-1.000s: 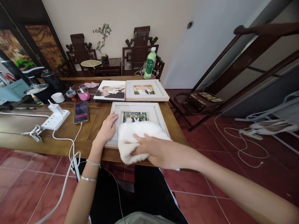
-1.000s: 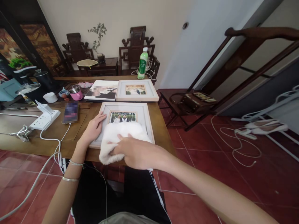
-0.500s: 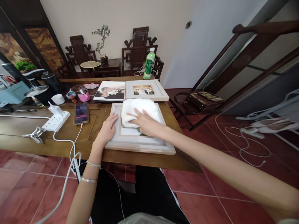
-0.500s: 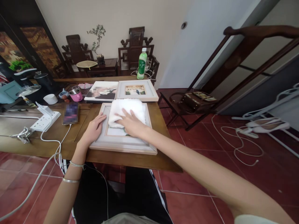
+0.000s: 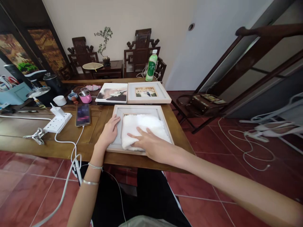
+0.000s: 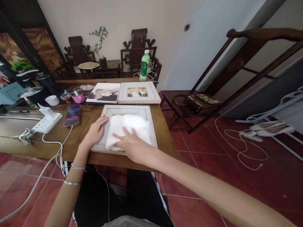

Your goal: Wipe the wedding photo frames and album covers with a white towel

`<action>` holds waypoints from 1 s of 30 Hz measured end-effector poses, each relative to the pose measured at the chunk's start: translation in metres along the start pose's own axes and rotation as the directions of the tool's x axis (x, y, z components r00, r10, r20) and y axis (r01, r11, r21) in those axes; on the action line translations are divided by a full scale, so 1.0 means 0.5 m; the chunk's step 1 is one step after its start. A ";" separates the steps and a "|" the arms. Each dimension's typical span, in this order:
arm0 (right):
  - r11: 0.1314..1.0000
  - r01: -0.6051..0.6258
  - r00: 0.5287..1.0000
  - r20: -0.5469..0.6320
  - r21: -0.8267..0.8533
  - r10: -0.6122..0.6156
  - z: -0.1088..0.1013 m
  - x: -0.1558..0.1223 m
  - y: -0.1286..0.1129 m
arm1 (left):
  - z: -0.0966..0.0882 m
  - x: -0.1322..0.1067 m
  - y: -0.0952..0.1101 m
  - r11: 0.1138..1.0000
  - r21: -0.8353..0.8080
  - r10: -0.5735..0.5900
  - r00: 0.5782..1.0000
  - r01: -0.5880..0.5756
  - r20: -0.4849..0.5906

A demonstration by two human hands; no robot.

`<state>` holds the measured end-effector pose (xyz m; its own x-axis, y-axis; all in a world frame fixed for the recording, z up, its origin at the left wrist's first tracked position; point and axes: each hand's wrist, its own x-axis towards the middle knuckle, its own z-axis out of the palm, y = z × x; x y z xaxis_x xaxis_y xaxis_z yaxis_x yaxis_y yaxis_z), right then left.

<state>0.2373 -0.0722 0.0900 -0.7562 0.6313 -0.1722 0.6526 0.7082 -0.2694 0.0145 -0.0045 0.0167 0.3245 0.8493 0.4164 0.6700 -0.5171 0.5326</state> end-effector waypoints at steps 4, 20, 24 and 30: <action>0.991 0.051 0.999 0.010 0.122 -0.052 -0.012 -0.031 -0.003 | -0.002 0.000 0.004 1.000 0.010 -0.002 1.000 0.002 0.013; 0.982 -0.127 0.986 -0.124 -0.143 0.110 -0.019 0.145 0.032 | -0.018 -0.002 0.028 0.995 -0.090 -0.056 0.991 0.044 -0.126; 0.989 -0.018 0.999 0.038 -0.144 0.024 -0.033 0.089 -0.054 | -0.020 -0.005 0.029 0.989 -0.139 -0.065 0.988 0.046 -0.140; 0.992 0.047 0.995 0.098 -0.121 -0.035 -0.012 -0.012 -0.077 | -0.011 -0.001 0.012 0.998 -0.004 -0.063 0.996 0.063 -0.068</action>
<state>0.2169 -0.1013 0.1070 -0.7797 0.5719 -0.2549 0.6174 0.7701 -0.1608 0.0148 -0.0087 0.0236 0.2355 0.8710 0.4312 0.6861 -0.4632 0.5610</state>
